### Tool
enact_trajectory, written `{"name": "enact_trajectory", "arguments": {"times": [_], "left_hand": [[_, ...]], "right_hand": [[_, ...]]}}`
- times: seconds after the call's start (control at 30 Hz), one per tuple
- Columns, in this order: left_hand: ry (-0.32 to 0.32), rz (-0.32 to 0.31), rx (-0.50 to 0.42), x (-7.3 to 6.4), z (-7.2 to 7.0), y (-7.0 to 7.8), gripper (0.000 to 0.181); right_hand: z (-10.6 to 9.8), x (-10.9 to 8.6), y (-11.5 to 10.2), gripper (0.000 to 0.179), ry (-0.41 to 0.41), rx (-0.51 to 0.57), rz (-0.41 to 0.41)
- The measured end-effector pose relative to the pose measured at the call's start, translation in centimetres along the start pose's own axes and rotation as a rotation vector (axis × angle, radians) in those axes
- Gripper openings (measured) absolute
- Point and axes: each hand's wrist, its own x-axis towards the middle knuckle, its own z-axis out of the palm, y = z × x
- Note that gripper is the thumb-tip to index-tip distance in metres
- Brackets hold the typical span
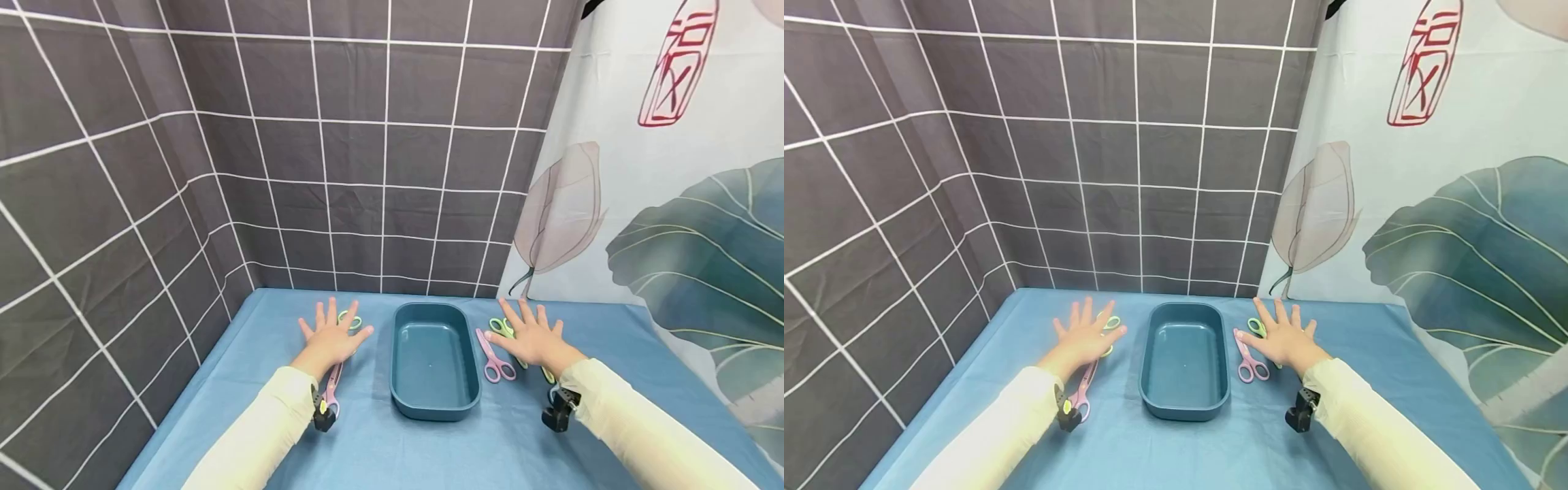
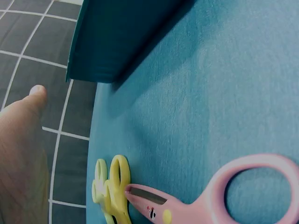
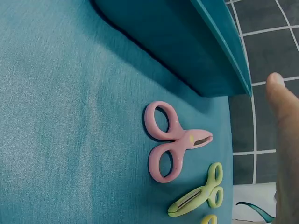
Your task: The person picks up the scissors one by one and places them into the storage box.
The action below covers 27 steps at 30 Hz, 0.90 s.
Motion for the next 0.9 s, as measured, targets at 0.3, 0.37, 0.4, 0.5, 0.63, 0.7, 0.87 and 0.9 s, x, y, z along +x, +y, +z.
{"name": "enact_trajectory", "arguments": {"times": [0.3, 0.37, 0.4, 0.5, 0.63, 0.7, 0.87, 0.9], "left_hand": [[-0.001, 0.080, 0.007, -0.4, 0.6, 1.0, 0.085], [-0.011, 0.117, 0.026, -0.6, 0.9, 1.3, 0.083], [-0.011, 0.143, 0.031, -0.7, 1.0, 1.5, 0.082], [-0.011, 0.221, 0.038, -1.1, 1.4, 2.2, 0.079], [-0.005, 0.337, -0.003, -1.7, 2.2, 3.4, 0.076], [-0.011, 0.382, -0.031, -2.1, 2.9, 3.9, 0.076], [-0.004, 0.413, -0.141, -2.8, 4.3, 4.7, 0.074], [0.004, 0.410, -0.167, -2.9, 4.6, 4.8, 0.072]], "right_hand": [[0.6, -0.2, -1.2, 0.089, 0.067, 0.079, -0.139], [0.9, -0.4, -1.4, 0.086, 0.078, 0.076, -0.185], [1.1, -0.5, -1.5, 0.085, 0.082, 0.071, -0.206], [1.8, -0.8, -1.8, 0.086, 0.098, 0.061, -0.271], [2.8, -1.3, -2.1, 0.087, 0.142, 0.060, -0.367], [3.5, -1.6, -2.3, 0.084, 0.161, 0.055, -0.406], [5.3, -2.1, -3.1, 0.074, 0.205, 0.055, -0.438], [5.6, -2.2, -3.2, 0.071, 0.217, 0.071, -0.436]]}}
